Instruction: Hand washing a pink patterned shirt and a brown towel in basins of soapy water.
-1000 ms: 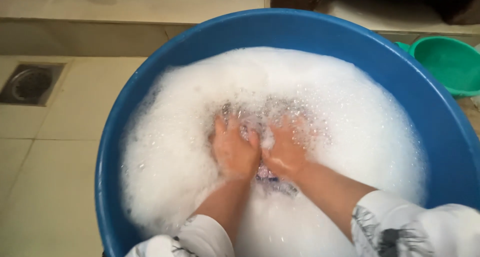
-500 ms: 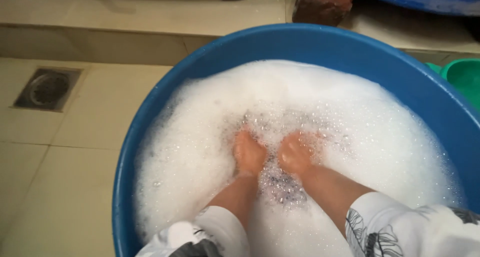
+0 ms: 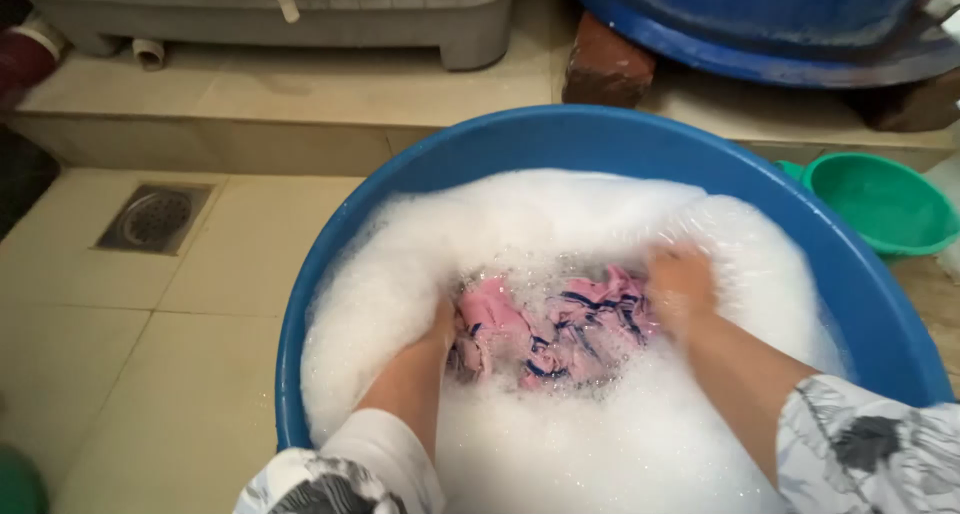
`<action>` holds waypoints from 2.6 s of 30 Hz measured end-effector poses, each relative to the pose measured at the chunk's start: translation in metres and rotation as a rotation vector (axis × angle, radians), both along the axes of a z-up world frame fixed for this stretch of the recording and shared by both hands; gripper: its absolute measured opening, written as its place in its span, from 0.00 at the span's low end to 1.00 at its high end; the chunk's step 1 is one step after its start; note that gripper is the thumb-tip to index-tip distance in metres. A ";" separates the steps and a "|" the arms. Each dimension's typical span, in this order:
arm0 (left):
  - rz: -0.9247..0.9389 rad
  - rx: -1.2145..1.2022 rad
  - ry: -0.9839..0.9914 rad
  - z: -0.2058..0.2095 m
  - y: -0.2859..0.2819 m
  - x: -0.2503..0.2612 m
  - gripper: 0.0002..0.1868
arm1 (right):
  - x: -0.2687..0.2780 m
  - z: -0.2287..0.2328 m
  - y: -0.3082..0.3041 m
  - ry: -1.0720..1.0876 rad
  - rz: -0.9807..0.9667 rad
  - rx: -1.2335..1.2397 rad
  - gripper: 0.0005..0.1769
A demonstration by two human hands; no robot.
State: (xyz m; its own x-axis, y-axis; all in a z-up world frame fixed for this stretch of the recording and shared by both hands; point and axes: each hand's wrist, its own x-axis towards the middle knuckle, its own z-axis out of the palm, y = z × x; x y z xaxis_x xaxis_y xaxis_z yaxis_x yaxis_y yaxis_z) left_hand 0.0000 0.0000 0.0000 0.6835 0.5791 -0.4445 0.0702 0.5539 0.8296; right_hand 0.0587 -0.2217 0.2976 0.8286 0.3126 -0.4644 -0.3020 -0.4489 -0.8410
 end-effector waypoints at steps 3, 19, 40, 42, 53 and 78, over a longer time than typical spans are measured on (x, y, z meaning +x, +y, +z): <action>-0.053 -0.001 0.113 0.027 0.002 -0.021 0.37 | 0.017 -0.032 -0.020 0.068 -0.008 -0.060 0.31; 0.035 -0.489 -0.163 0.296 -0.047 -0.071 0.29 | -0.038 0.057 0.010 0.540 -0.146 0.622 0.58; -0.056 1.237 0.718 0.251 -0.080 -0.058 0.23 | -0.049 -0.064 0.020 -0.782 0.408 -0.491 0.34; -0.145 1.179 0.738 0.259 -0.083 -0.063 0.22 | -0.057 -0.048 0.028 -0.601 0.467 -0.538 0.38; -0.103 1.051 0.541 0.206 -0.072 -0.056 0.12 | -0.026 -0.125 0.040 -0.618 0.668 -0.686 0.49; -0.741 0.148 0.250 0.133 0.020 -0.046 0.44 | 0.071 -0.116 -0.035 0.177 0.503 -0.243 0.30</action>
